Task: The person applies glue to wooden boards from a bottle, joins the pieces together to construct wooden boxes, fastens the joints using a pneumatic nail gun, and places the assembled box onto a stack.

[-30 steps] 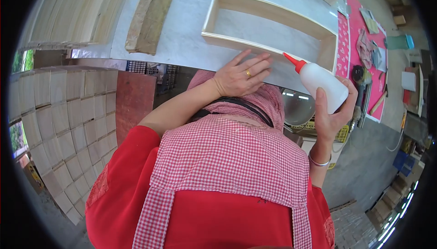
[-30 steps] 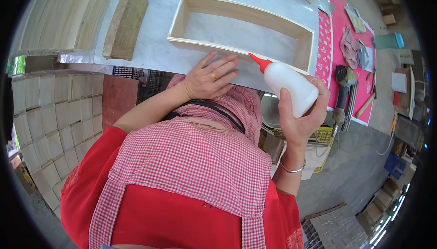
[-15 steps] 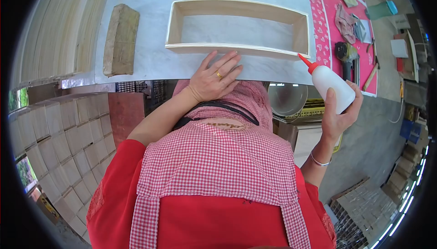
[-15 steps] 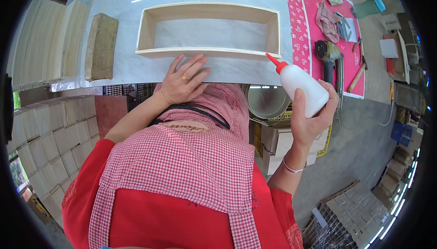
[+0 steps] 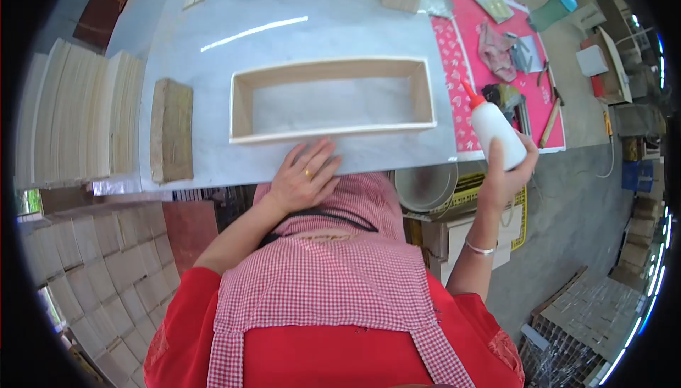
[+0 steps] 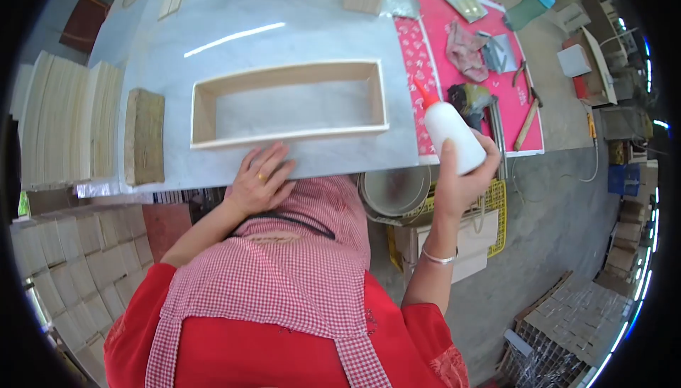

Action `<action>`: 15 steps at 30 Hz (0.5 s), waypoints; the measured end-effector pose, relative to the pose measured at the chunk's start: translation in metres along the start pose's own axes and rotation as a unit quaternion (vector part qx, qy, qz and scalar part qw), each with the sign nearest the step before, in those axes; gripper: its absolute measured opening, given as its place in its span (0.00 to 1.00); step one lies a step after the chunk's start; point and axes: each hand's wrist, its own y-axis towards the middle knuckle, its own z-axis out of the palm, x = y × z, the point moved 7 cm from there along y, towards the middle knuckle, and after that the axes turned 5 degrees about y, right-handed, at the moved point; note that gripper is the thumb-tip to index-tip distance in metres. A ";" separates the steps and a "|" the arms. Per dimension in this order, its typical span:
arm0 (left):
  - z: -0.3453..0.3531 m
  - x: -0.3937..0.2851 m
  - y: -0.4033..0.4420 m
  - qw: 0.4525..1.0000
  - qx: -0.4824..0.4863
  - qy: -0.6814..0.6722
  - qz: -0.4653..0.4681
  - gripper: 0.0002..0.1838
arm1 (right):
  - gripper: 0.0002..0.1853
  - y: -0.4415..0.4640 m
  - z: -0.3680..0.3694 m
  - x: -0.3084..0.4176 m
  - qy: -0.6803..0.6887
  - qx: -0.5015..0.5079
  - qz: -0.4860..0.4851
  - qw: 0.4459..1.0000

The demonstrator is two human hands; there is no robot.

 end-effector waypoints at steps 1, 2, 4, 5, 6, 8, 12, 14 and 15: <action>-0.001 -0.001 0.001 1.000 -0.009 0.004 0.009 0.21 | 0.24 0.009 0.008 -0.011 0.006 -0.014 0.016 1.000; 0.000 0.000 0.002 1.000 0.000 -0.003 0.008 0.22 | 0.23 0.022 0.022 -0.022 0.019 -0.016 -0.002 1.000; -0.001 -0.001 0.003 1.000 0.005 -0.009 0.015 0.22 | 0.22 0.055 0.056 -0.040 -0.010 -0.011 -0.017 1.000; -0.001 0.000 0.003 1.000 0.017 -0.008 0.006 0.22 | 0.22 0.070 0.073 -0.047 -0.052 -0.007 -0.014 0.999; 0.001 0.001 0.004 1.000 0.028 -0.008 -0.001 0.22 | 0.21 0.085 0.092 -0.060 -0.061 0.007 -0.042 0.997; 0.003 0.000 0.005 1.000 0.022 -0.006 0.006 0.22 | 0.20 0.112 0.125 -0.087 -0.084 0.023 -0.086 0.992; 0.005 0.001 0.004 0.998 0.054 -0.012 0.001 0.23 | 0.19 0.144 0.172 -0.145 -0.208 0.123 0.011 0.970; 0.013 0.003 -0.006 0.999 0.037 0.000 0.014 0.24 | 0.18 0.173 0.168 -0.159 -0.242 0.153 0.083 0.955; 0.015 0.003 -0.006 0.999 0.042 0.012 0.013 0.24 | 0.18 0.183 0.157 -0.162 -0.237 0.144 0.081 0.957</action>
